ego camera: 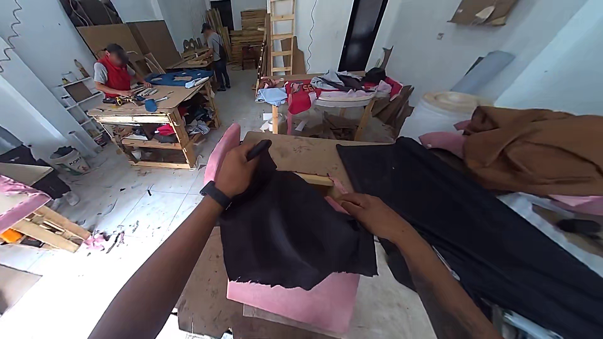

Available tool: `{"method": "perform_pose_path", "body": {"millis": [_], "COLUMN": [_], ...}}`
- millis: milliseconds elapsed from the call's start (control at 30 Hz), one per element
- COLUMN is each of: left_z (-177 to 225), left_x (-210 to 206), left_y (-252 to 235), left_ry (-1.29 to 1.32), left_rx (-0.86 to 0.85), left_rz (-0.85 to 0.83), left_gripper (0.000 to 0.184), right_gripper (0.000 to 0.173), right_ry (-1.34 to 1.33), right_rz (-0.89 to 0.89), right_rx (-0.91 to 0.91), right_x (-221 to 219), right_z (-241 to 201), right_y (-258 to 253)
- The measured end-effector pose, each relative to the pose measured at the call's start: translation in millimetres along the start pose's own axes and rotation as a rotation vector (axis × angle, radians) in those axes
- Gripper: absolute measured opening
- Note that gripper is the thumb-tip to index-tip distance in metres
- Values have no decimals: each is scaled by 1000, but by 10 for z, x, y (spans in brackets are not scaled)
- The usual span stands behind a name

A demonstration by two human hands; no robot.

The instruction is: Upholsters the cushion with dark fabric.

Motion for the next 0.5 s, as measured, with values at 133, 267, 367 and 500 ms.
{"method": "perform_pose_path", "body": {"millis": [133,267,367,500], "left_z": [-961,-1980,-1939,-1593], "left_x": [-164,-826,-1125,-1154], "left_y": [-174,225,736,825], "left_ry": [150,557,671,268], "left_rx": [83,531,827,573], "left_rz": [-114,-85,77,43], "left_gripper": [26,38,54,51], "right_gripper": [42,44,45,54], "right_ry": [-214,-427,-516,-579], "right_rz": [129,419,593,842], "right_rx": [-114,-114,-160,-280], "right_x": [-91,-265,-337,-500], "right_z": [302,558,466,296], "right_y": [127,399,552,957]}}
Point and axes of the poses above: each hand's wrist, its own y-axis away from the middle knuckle, its own x-axis out of the back of the hand, z = x × y, the point moved 6 cm from there along -y, towards the middle knuckle, and after that the axes turned 9 degrees about z, right-handed, at the moved point
